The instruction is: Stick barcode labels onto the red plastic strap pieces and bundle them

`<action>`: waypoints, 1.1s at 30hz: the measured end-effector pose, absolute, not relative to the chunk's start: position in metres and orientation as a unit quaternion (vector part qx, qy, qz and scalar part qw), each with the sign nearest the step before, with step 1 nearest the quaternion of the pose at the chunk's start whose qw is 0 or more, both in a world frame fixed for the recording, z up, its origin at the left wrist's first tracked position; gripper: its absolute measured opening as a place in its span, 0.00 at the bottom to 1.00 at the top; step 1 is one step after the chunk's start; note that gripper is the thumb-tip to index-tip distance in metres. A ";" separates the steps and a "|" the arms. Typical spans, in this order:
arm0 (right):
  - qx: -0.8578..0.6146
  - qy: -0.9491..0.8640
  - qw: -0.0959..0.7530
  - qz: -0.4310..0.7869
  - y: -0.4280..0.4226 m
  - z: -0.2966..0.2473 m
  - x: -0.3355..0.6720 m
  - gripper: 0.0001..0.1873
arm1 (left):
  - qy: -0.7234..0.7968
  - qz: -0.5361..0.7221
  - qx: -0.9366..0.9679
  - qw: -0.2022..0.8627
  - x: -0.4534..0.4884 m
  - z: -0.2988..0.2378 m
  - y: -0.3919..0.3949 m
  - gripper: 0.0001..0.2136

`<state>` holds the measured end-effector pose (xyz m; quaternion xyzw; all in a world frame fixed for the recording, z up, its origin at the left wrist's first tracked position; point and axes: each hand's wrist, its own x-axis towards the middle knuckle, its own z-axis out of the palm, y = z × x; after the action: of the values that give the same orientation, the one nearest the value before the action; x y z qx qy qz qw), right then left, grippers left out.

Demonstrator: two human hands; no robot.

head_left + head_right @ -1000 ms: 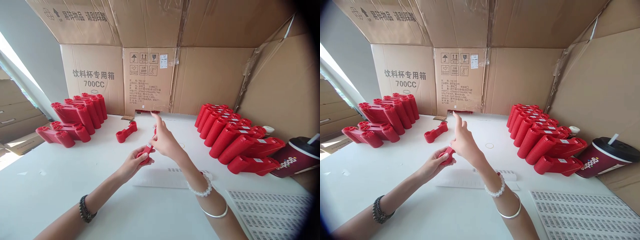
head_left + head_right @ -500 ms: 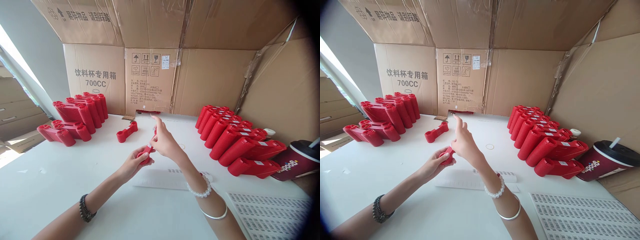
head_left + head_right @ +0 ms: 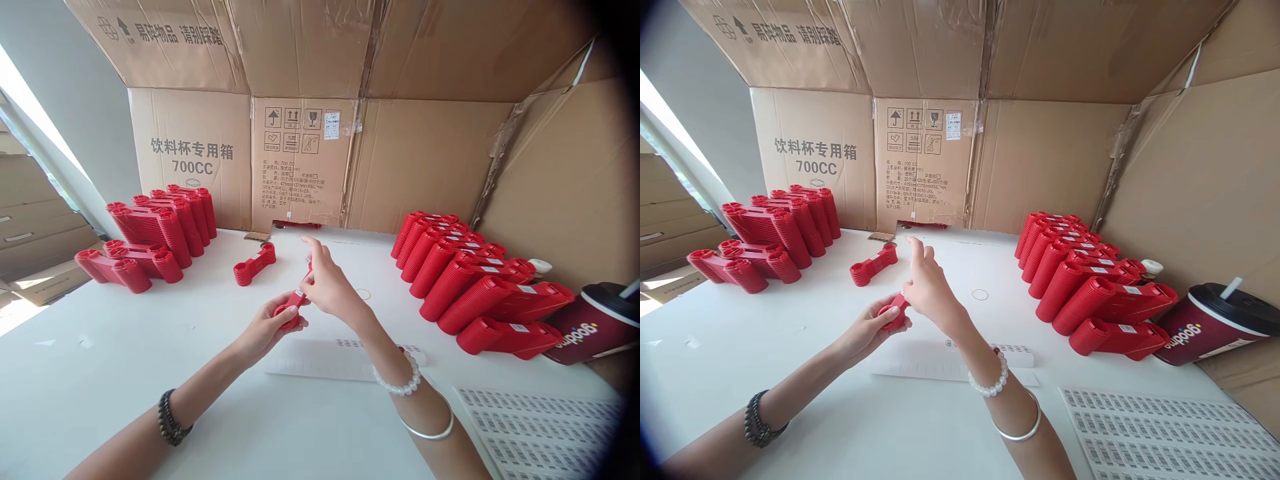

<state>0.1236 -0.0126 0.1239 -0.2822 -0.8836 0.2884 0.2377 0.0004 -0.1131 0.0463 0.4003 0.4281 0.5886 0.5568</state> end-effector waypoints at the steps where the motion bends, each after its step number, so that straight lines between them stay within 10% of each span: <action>1: -0.282 -0.884 0.237 0.287 -0.013 0.124 0.124 0.41 | 0.429 0.589 0.399 0.557 0.001 0.046 -0.113 0.15; 33: -0.285 -0.886 0.361 -0.050 -0.018 0.111 0.101 0.37 | 0.428 0.648 0.357 0.519 -0.002 0.046 -0.113 0.15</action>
<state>0.1011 -0.0178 0.1115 -0.2851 -0.8865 -0.0497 0.3611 -0.0017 -0.1127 0.0463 0.3574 0.4283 0.6477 0.5190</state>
